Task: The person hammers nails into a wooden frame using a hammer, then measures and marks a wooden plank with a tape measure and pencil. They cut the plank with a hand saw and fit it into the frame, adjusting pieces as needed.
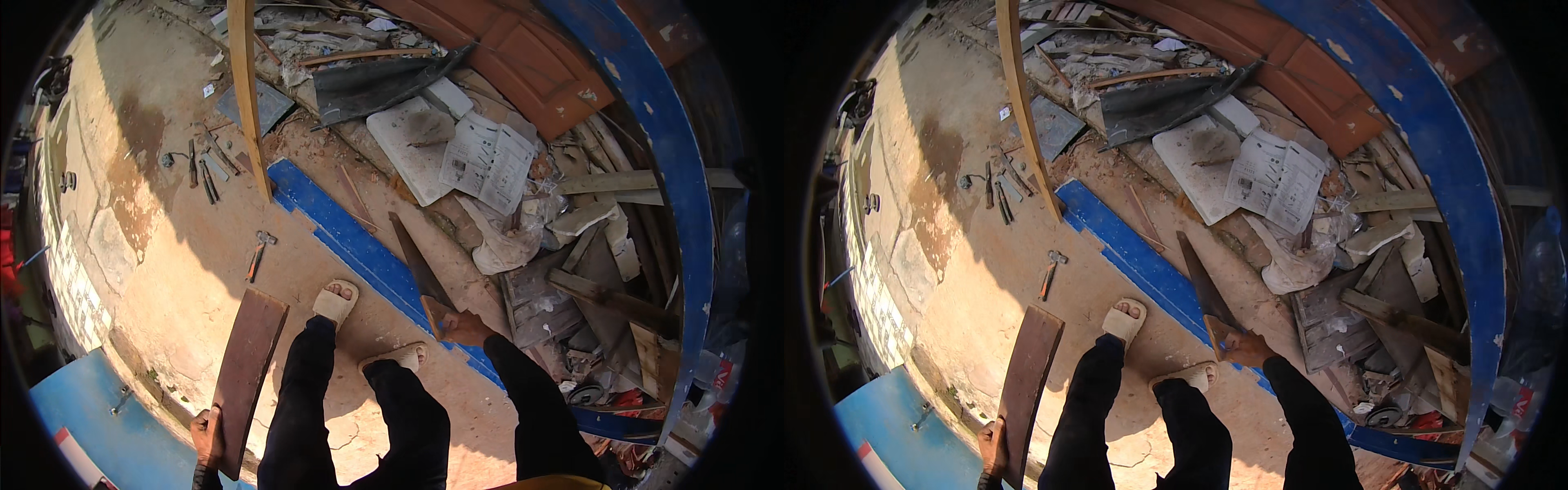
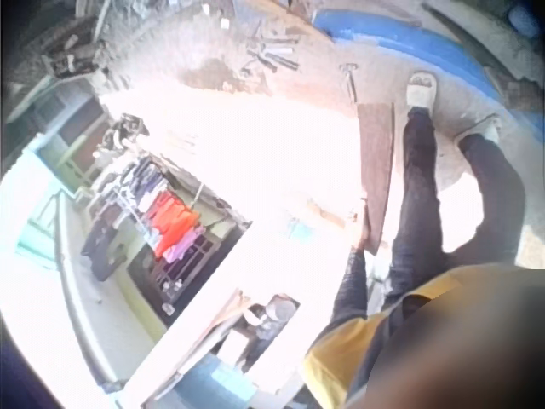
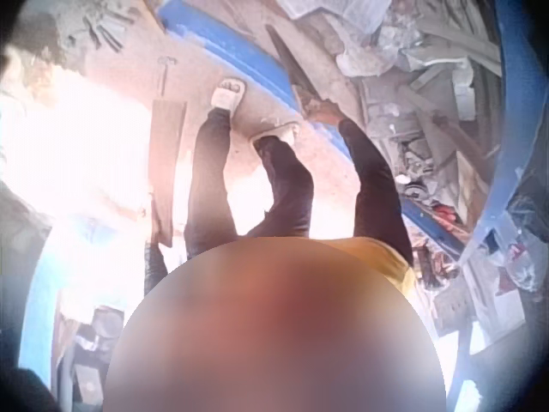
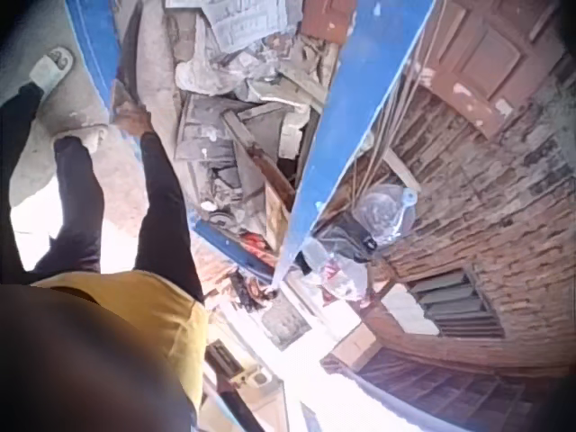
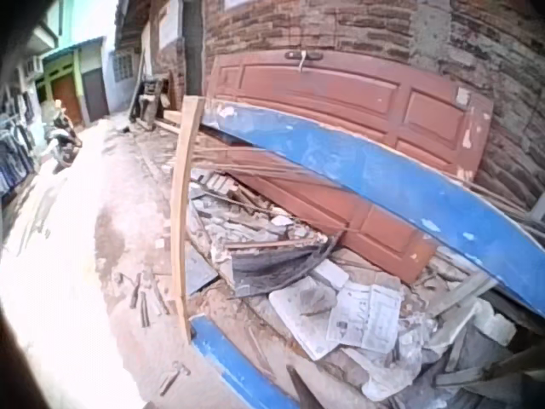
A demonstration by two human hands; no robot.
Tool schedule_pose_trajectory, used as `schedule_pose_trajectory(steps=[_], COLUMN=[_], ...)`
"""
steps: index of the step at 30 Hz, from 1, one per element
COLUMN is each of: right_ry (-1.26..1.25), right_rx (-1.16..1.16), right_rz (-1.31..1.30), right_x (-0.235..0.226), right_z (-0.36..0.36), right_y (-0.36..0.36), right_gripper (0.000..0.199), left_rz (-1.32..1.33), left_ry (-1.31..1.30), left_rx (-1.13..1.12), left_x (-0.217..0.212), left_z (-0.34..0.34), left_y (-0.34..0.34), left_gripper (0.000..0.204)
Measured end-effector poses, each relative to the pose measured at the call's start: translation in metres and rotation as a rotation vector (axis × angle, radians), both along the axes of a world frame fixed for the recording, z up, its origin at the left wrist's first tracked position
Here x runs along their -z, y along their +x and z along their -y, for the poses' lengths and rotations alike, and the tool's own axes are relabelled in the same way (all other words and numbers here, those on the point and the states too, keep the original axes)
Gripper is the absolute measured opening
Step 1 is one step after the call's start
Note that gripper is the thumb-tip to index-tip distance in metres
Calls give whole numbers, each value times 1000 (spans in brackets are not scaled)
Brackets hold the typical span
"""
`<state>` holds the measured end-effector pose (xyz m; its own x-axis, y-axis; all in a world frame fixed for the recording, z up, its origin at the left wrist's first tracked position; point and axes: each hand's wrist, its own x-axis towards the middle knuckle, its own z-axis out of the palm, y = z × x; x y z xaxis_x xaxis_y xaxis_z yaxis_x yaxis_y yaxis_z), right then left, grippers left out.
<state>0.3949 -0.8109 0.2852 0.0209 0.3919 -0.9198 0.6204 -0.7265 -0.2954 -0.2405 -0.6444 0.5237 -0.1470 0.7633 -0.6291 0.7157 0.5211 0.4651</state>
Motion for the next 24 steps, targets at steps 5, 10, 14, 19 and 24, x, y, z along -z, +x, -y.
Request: schedule_pose_trajectory(steps=[5, 10, 14, 19, 24], right_ry=[509, 603, 483, 585, 336], right_rx=[210, 562, 926, 1187, 1363], right_rz=[224, 504, 331, 597, 870], right_x=[-144, -266, -362, -441, -457], right_z=[-1, 31, 119, 269, 408], right_y=[-32, -59, -89, -120, -227], right_gripper=[55, 53, 53, 57, 33], left_rz=[80, 337, 513, 784, 709], left_ry=[433, 564, 754, 595, 475], left_rx=[86, 15, 349, 826, 1356], left_x=[-95, -174, -232, -297, -318], left_z=[1, -19, -65, -87, -38], left_y=[63, 125, 222, 399, 532], left_gripper=[51, 47, 47, 48, 49])
